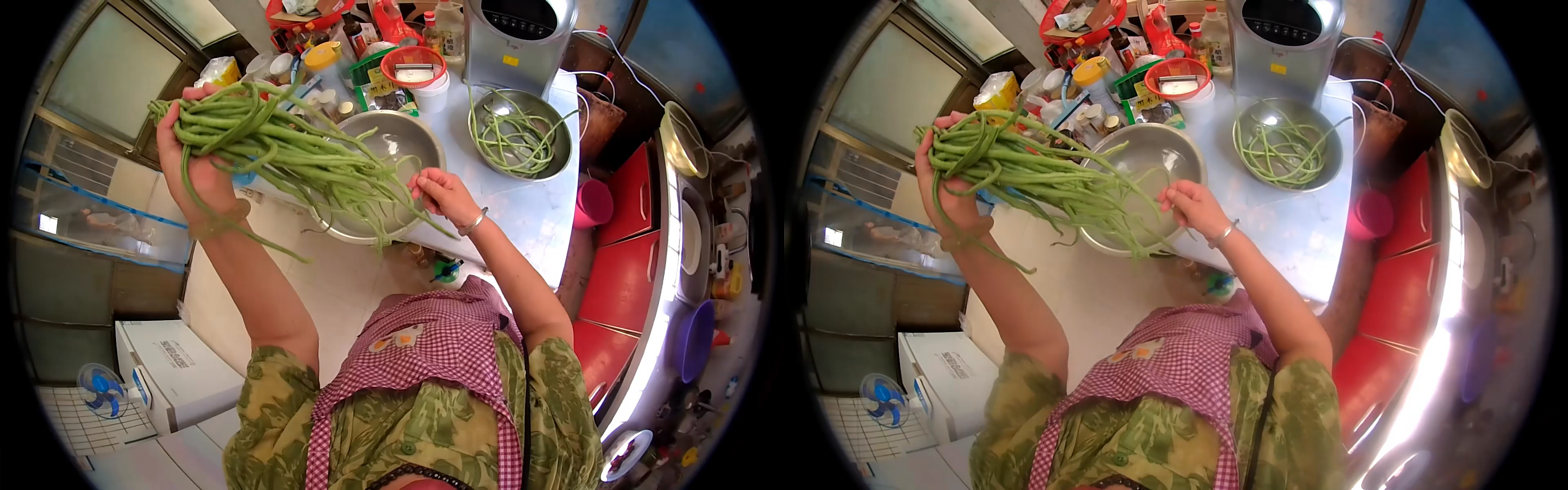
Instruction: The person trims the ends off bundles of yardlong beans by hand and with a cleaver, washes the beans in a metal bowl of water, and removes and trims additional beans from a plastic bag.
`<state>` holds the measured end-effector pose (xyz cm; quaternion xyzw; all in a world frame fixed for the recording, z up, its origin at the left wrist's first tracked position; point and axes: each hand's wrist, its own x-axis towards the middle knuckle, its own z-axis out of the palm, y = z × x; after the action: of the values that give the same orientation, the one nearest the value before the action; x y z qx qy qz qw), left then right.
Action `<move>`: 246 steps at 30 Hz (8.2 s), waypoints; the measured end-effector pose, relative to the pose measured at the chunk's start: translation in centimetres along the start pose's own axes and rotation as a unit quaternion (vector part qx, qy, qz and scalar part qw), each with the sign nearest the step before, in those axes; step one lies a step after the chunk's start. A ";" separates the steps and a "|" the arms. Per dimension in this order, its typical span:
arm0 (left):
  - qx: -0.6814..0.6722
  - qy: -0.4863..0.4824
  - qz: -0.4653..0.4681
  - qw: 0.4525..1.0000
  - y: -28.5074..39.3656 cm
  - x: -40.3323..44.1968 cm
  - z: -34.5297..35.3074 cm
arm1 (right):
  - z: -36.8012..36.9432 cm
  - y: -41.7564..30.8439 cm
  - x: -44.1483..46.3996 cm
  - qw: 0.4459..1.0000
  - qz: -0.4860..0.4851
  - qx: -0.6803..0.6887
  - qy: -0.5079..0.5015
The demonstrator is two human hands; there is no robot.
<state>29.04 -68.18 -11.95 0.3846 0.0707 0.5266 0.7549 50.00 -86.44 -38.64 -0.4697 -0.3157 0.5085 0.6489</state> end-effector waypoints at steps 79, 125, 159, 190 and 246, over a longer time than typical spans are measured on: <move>-0.066 0.077 -0.011 0.995 -6.3 2.8 3.6 | 10.2 -9.1 -1.6 0.986 -0.004 0.166 -0.028; -0.065 -0.056 0.037 0.996 -4.8 5.1 6.8 | 6.0 -7.4 2.5 0.990 -0.109 -0.070 0.053; -0.096 -0.052 -0.130 0.986 8.4 12.7 8.3 | -6.0 5.7 -1.7 0.963 0.146 0.223 -0.045; -0.074 -0.048 -0.004 0.996 3.7 6.0 12.2 | 0.4 4.3 -5.1 0.976 0.186 0.082 -0.072; -0.051 -0.015 0.011 0.999 7.5 11.3 4.8 | 0.0 0.4 -7.4 0.964 0.166 0.062 -0.196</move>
<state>30.85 -59.86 -0.33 0.3543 0.0282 0.5319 0.7687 47.79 -93.54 -38.48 -0.3659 -0.3222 0.7097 0.5084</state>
